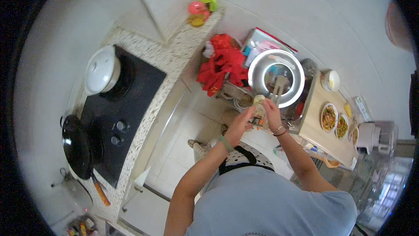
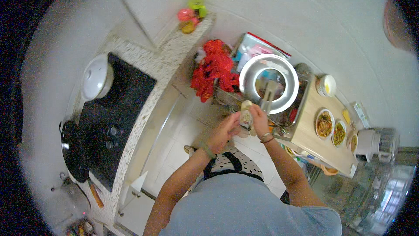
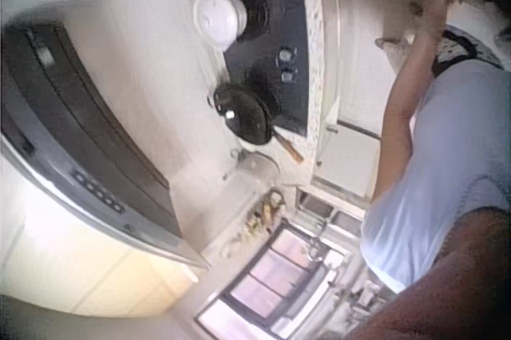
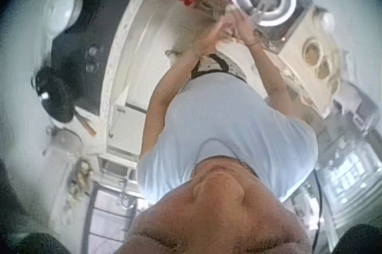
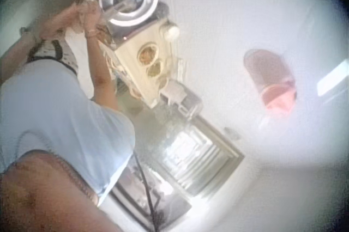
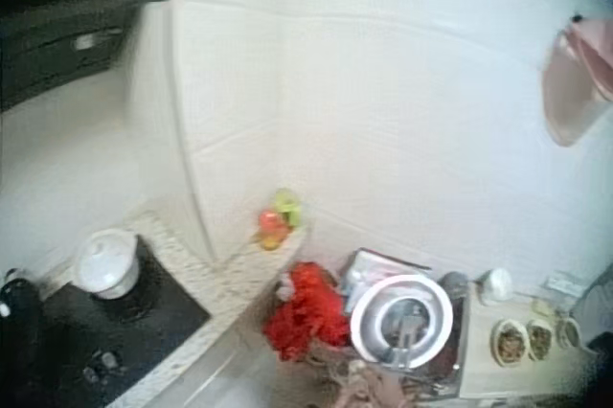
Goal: The person cleans a wok by rubbing it with a sponge dipped in a yellow liquid, then rinses the sponge in the sink. They wipe the stovetop with a cloth, wash the cloth, and clean the sink basin and faucet. Finally, they remove and clean the sink drain strainer before rinsing their hands.
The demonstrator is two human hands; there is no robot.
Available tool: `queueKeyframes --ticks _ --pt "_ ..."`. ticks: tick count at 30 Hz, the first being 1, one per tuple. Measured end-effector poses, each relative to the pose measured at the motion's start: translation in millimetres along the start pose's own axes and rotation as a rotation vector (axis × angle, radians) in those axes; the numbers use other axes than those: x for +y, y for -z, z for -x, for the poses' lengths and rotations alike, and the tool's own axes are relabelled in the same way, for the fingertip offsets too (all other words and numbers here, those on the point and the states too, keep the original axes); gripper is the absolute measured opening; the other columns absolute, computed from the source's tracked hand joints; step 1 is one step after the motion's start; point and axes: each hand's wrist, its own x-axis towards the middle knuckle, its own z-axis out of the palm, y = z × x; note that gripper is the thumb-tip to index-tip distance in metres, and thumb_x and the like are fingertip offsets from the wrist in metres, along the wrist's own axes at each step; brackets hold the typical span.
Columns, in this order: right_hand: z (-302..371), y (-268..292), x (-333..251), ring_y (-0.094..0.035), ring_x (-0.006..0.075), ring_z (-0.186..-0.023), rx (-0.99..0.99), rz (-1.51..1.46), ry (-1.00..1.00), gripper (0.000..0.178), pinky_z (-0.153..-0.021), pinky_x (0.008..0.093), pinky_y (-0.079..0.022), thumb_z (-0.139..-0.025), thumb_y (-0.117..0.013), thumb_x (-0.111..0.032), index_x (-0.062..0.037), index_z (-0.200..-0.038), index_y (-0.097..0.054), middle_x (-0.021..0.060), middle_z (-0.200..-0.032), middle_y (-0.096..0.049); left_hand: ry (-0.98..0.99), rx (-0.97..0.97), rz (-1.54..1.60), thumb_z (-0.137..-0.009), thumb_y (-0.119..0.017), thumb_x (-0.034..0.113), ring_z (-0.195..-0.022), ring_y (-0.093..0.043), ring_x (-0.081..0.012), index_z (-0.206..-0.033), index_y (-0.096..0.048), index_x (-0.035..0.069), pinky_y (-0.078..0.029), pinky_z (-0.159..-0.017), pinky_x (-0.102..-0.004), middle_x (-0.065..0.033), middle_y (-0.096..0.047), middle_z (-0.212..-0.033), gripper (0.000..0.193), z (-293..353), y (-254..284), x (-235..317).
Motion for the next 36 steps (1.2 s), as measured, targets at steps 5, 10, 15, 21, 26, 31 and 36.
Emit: queueKeyframes --ticks 5,10,15,21,26,31,36 --pt "-2 85 1 -0.063 0.0159 -0.071 0.244 -0.584 -0.211 0.021 -0.056 0.0293 -0.055 -0.097 -0.049 -0.022 -0.0026 -0.101 -0.056 0.0063 -0.090 -0.063 0.054 0.159 -0.060 -0.089 -0.056 0.048 -0.130 -0.037 -0.0255 -0.141 -0.031 -0.001 -0.033 -0.105 -0.0392 -0.0156 -0.037 -0.142 0.075 -113 -7 -19" --pt "-10 117 42 -0.064 0.0151 -0.080 0.325 -0.625 -0.163 0.025 -0.063 0.0303 -0.055 -0.096 -0.049 -0.023 -0.0039 -0.112 -0.056 0.0055 -0.097 -0.064 0.103 0.235 -0.692 -0.077 -0.070 0.051 -0.117 -0.051 -0.0236 -0.134 -0.040 -0.003 -0.041 -0.097 -0.0353 -0.0145 -0.050 -0.131 0.084 -215 -14 -54" --pt "3 123 48 -0.062 0.0140 -0.087 0.336 -0.673 -0.225 0.028 -0.073 0.0284 -0.053 -0.095 -0.053 -0.020 -0.0004 -0.114 -0.056 0.0045 -0.099 -0.063 0.072 0.053 -0.524 -0.071 -0.075 0.051 -0.096 -0.061 -0.0218 -0.117 -0.057 -0.001 -0.047 -0.082 -0.0314 -0.0124 -0.063 -0.109 0.071 -259 -17 -83" --pt "18 135 35 -0.063 0.0139 -0.083 0.311 -0.696 -0.260 0.027 -0.068 0.0271 -0.054 -0.095 -0.052 -0.021 -0.0015 -0.114 -0.056 0.0052 -0.098 -0.064 -0.013 0.128 -0.421 -0.077 -0.077 0.027 -0.066 -0.066 -0.0153 -0.101 -0.058 0.004 -0.050 -0.052 -0.0290 -0.0060 -0.066 -0.086 0.039 -263 -36 -93" --pt "4 154 20 -0.059 0.0132 -0.095 0.391 -0.576 -0.129 0.028 -0.083 0.0268 -0.049 -0.095 -0.053 -0.017 -0.0005 -0.116 -0.058 0.0048 -0.108 -0.062 -0.102 0.087 -0.389 -0.081 -0.071 0.015 -0.068 -0.065 -0.0182 -0.105 -0.053 -0.002 -0.056 -0.059 -0.0312 -0.0091 -0.063 -0.090 0.034 -252 -42 -69" --pt "-29 140 -94 -0.053 0.0220 -0.111 0.354 0.216 0.465 0.025 -0.094 0.0305 -0.042 -0.091 -0.054 -0.006 0.0023 -0.114 -0.058 0.0124 -0.121 -0.057 -0.077 -0.016 -0.200 -0.088 -0.064 0.011 -0.068 -0.066 -0.0201 -0.110 -0.046 -0.001 -0.055 -0.054 -0.0322 -0.0105 -0.062 -0.087 0.031 -175 -77 -6" --pt "-65 58 -196 -0.048 0.0288 -0.116 -0.244 0.797 1.250 0.041 -0.094 0.0392 -0.041 -0.070 -0.065 -0.005 -0.0101 -0.110 -0.062 0.0065 -0.123 -0.055 -0.184 -0.055 -0.295 -0.091 -0.056 0.010 -0.064 -0.064 -0.0183 -0.117 -0.038 0.001 -0.054 -0.054 -0.0305 -0.0112 -0.063 -0.080 0.033 -99 -83 16"
